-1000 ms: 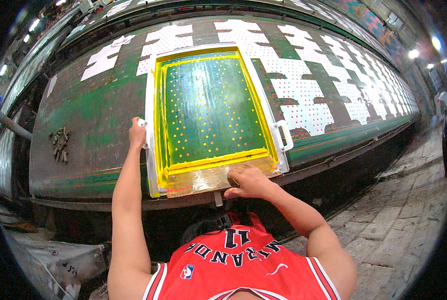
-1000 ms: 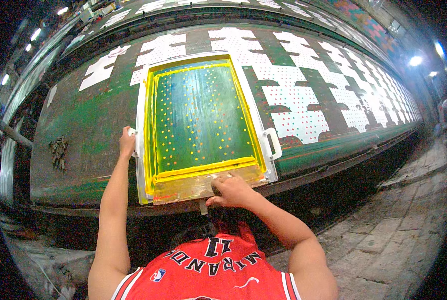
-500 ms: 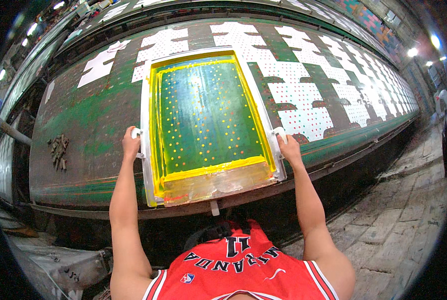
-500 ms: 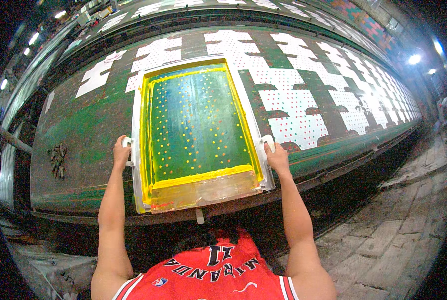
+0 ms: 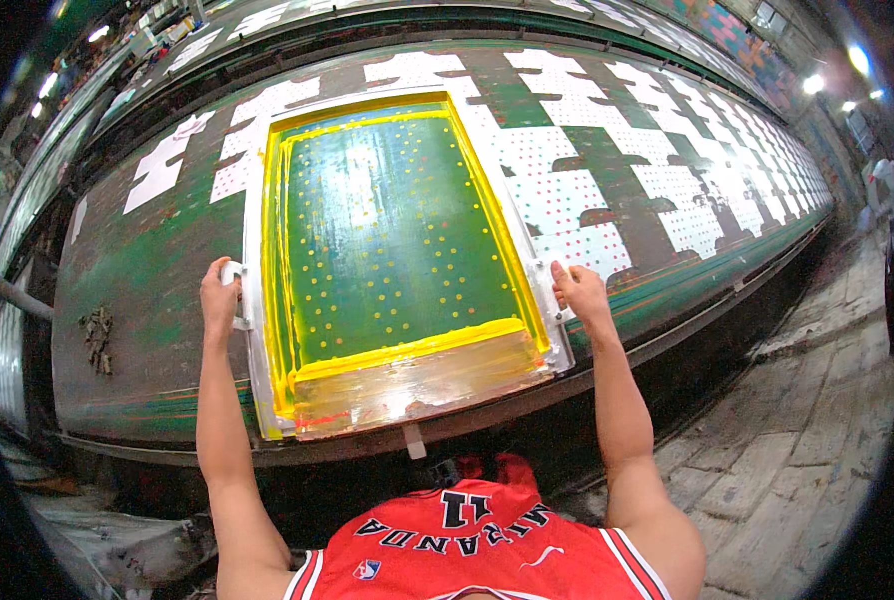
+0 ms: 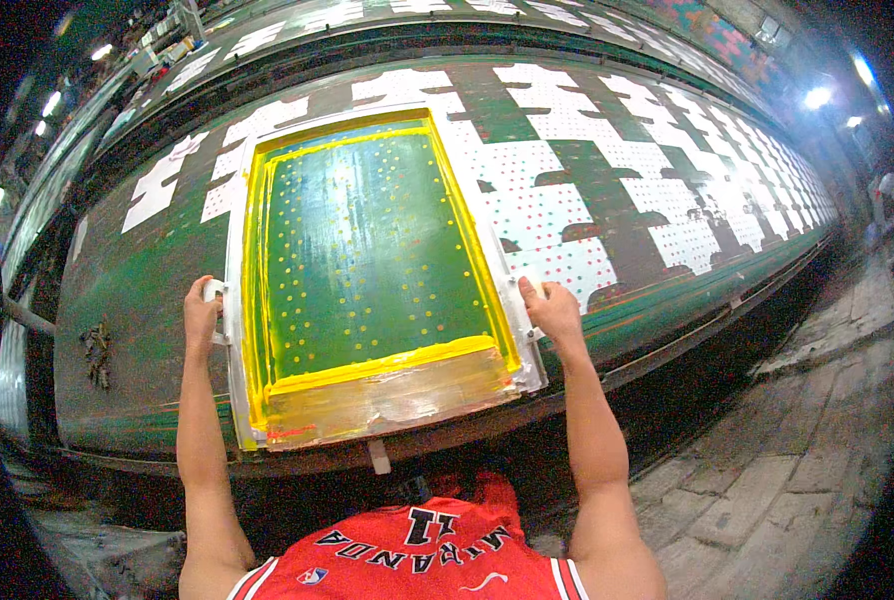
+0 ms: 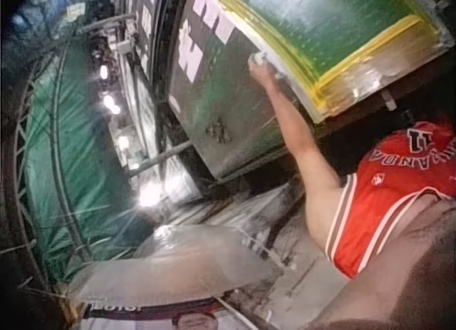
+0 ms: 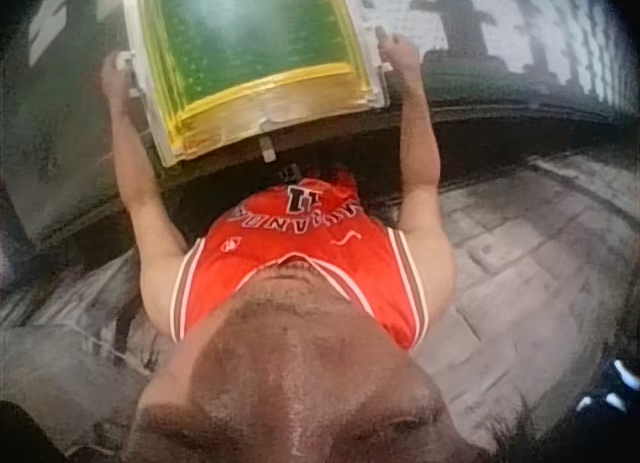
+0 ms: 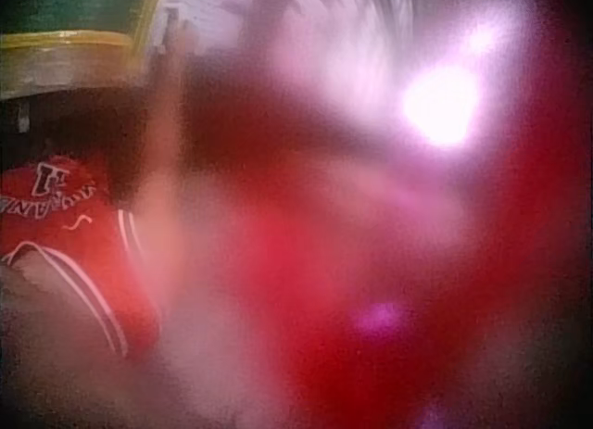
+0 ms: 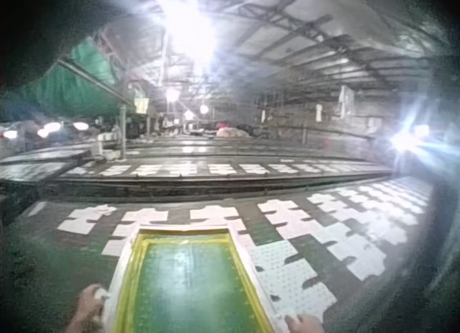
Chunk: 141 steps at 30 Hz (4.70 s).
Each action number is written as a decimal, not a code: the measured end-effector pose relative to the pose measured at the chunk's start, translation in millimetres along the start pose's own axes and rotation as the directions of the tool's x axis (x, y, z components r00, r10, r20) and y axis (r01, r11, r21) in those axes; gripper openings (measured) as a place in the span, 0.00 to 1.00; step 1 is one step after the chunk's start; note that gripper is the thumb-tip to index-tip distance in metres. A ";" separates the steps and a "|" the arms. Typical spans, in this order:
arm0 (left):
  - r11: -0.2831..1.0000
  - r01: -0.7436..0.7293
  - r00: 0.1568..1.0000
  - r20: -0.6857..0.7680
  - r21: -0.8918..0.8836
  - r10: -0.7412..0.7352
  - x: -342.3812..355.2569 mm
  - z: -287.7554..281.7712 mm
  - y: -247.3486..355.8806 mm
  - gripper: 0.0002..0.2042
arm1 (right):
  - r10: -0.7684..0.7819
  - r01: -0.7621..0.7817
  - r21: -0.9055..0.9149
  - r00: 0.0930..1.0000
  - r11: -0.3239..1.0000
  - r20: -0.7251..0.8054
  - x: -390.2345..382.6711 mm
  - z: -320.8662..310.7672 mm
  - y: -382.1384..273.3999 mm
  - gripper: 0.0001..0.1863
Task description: The person uses a squeegee to spread yellow ink across a screen printing frame placed over a patterned surface. They repeatedly pull the squeegee across the screen to transfer ink through the mesh onto the underlying material.
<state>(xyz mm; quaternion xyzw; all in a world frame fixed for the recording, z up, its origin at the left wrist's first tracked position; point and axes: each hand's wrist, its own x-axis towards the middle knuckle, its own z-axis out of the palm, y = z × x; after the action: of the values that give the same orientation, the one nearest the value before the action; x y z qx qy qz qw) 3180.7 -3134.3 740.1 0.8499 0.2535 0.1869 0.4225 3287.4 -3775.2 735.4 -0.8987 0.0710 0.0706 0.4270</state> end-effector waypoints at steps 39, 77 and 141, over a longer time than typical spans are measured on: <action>0.999 -0.048 0.989 -0.142 0.016 0.050 -131.3 340.8 157.4 0.21 | 0.121 -0.133 0.084 0.983 0.988 0.141 149.9 -267.5 211.4 0.34; 0.994 0.106 0.993 0.056 0.011 -0.106 -130.8 355.9 160.2 0.26 | -0.648 0.971 -0.158 0.239 0.182 0.723 -4.0 -171.2 118.6 0.20; 0.983 0.177 0.984 0.012 0.043 -0.178 -138.7 348.8 196.6 0.25 | -0.671 0.857 -0.492 0.455 0.152 0.585 480.0 -10.9 -107.5 0.16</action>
<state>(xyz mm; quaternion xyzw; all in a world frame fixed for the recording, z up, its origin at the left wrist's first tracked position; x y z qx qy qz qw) 3308.7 -3534.6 685.6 0.8341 0.3285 0.1363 0.4216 3778.7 -3748.8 733.6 -0.8756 -0.4819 -0.0327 -0.0004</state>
